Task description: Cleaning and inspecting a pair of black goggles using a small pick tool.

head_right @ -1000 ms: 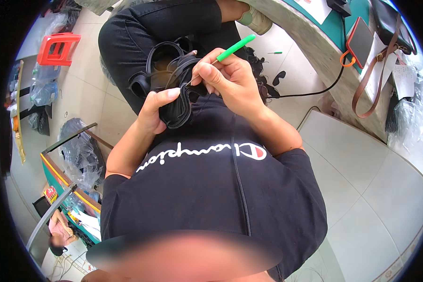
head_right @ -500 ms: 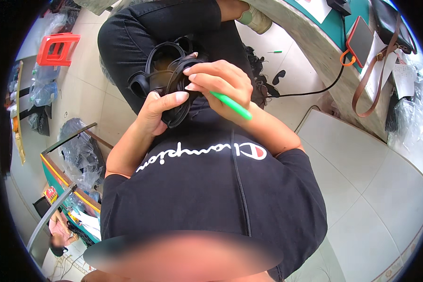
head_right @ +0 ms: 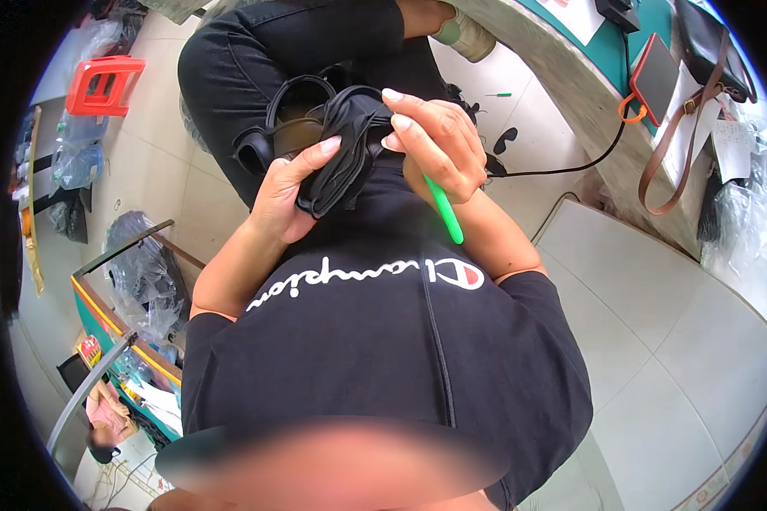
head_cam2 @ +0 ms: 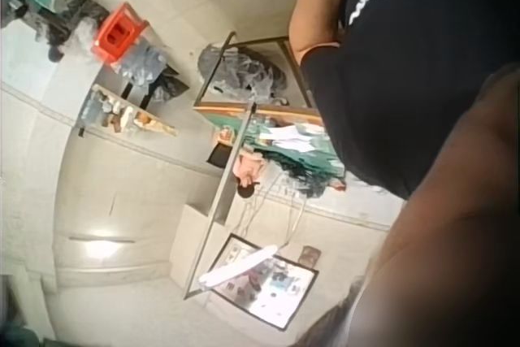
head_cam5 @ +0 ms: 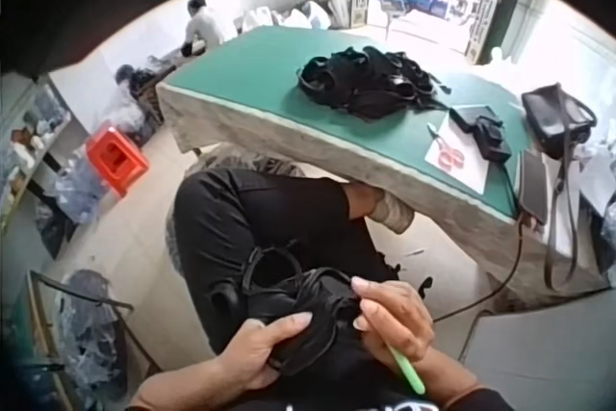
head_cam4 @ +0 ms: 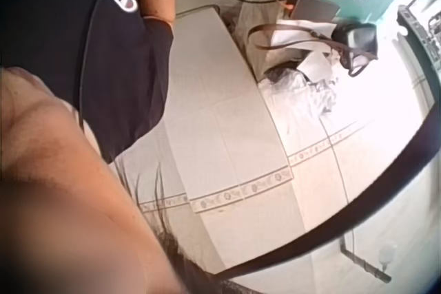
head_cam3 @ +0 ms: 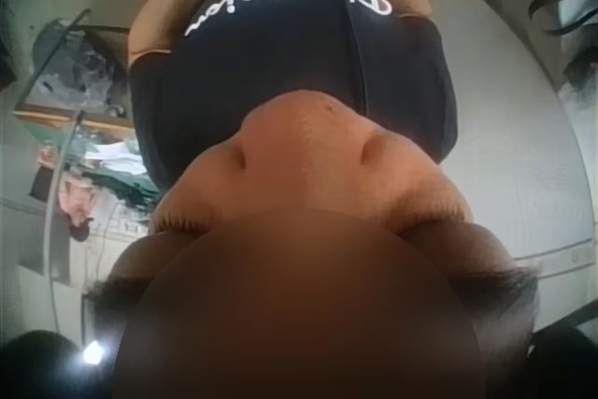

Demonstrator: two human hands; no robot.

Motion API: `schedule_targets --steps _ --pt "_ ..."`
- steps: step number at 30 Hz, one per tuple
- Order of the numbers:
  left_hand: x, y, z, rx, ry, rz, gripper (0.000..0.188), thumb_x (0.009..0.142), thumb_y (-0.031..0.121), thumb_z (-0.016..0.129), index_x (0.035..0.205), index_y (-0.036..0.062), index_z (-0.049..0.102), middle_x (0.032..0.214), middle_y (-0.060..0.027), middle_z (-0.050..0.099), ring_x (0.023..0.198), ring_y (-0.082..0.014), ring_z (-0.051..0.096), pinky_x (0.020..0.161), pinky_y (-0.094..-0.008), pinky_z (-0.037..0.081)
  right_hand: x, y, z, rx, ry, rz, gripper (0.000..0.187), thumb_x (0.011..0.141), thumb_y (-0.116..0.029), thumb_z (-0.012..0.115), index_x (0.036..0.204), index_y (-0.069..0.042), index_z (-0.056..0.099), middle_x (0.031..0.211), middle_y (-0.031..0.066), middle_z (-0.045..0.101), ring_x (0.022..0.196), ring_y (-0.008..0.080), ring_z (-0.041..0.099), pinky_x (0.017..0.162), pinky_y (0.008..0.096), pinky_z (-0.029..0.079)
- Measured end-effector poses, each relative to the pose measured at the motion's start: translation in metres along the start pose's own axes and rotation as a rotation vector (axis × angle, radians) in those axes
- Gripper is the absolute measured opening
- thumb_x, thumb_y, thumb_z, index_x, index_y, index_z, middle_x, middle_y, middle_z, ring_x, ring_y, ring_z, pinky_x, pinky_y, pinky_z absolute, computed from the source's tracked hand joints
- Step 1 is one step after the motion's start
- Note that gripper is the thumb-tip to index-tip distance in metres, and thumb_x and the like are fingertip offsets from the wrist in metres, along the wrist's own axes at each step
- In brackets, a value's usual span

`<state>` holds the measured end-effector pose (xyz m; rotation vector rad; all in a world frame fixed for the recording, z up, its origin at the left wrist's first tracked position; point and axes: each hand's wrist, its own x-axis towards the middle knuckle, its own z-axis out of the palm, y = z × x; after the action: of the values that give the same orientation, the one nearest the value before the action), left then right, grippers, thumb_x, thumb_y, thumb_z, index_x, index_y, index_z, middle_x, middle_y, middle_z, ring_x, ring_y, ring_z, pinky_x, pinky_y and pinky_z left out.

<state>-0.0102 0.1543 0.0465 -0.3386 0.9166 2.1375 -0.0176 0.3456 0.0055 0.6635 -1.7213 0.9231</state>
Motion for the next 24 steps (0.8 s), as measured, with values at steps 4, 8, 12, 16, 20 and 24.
schedule_targets --steps 4,8,12,16,20,24 --pt "0.000 0.004 -0.007 0.054 -0.034 -0.039 0.033 0.093 0.016 0.058 0.122 0.0018 0.058 0.112 -0.0093 0.066 0.097 -0.0166 0.065 0.088 -0.0309 0.052 0.005 -0.004 -0.004 0.154 -0.112 0.149 0.009 0.090 0.004 0.055 0.099 0.003 0.055 0.092 0.0260 0.067 0.073 0.0287 0.069 0.066 0.0348 0.057" --pt "0.001 0.009 -0.015 -0.240 -0.258 0.039 0.056 0.092 0.042 0.056 0.132 0.0023 0.049 0.128 -0.0088 0.058 0.116 -0.0209 0.055 0.102 -0.0382 0.041 0.001 -0.007 -0.001 0.527 -0.123 0.542 0.008 0.095 -0.004 0.054 0.101 0.002 0.056 0.095 0.0250 0.067 0.073 0.0232 0.068 0.063 0.0294 0.056" --pt "0.008 0.002 -0.030 -0.230 -0.496 0.204 0.071 0.089 0.050 0.059 0.139 0.0032 0.041 0.140 -0.0094 0.047 0.127 -0.0218 0.046 0.107 -0.0387 0.034 0.002 -0.012 0.002 0.496 -0.057 0.638 0.009 0.095 -0.004 0.055 0.100 0.003 0.056 0.096 0.0251 0.067 0.071 0.0210 0.067 0.061 0.0272 0.055" --pt "-0.001 0.004 -0.021 -0.014 -0.329 0.270 0.054 0.087 0.032 0.068 0.129 0.0034 0.051 0.125 -0.0092 0.058 0.113 -0.0186 0.054 0.097 -0.0346 0.042 0.000 -0.013 0.001 0.516 -0.109 0.601 0.010 0.095 -0.005 0.056 0.100 0.004 0.056 0.096 0.0253 0.067 0.069 0.0187 0.066 0.061 0.0257 0.054" --pt "-0.006 0.010 -0.018 0.072 -0.055 0.209 0.028 0.086 0.016 0.071 0.111 0.0032 0.063 0.102 -0.0041 0.067 0.093 -0.0123 0.060 0.087 -0.0289 0.047 0.003 -0.015 -0.002 0.532 -0.202 0.566 0.010 0.093 -0.006 0.059 0.097 0.003 0.058 0.096 0.0226 0.066 0.070 0.0177 0.065 0.064 0.0254 0.054" --pt "-0.012 0.011 -0.019 0.322 0.065 0.291 0.022 0.088 0.013 0.069 0.106 0.0029 0.065 0.100 -0.0027 0.067 0.093 -0.0101 0.060 0.086 -0.0275 0.047 0.006 -0.014 -0.009 0.638 -0.106 0.817 0.013 0.095 -0.010 0.058 0.096 0.003 0.061 0.087 0.0144 0.063 0.069 0.0145 0.060 0.066 0.0244 0.050"
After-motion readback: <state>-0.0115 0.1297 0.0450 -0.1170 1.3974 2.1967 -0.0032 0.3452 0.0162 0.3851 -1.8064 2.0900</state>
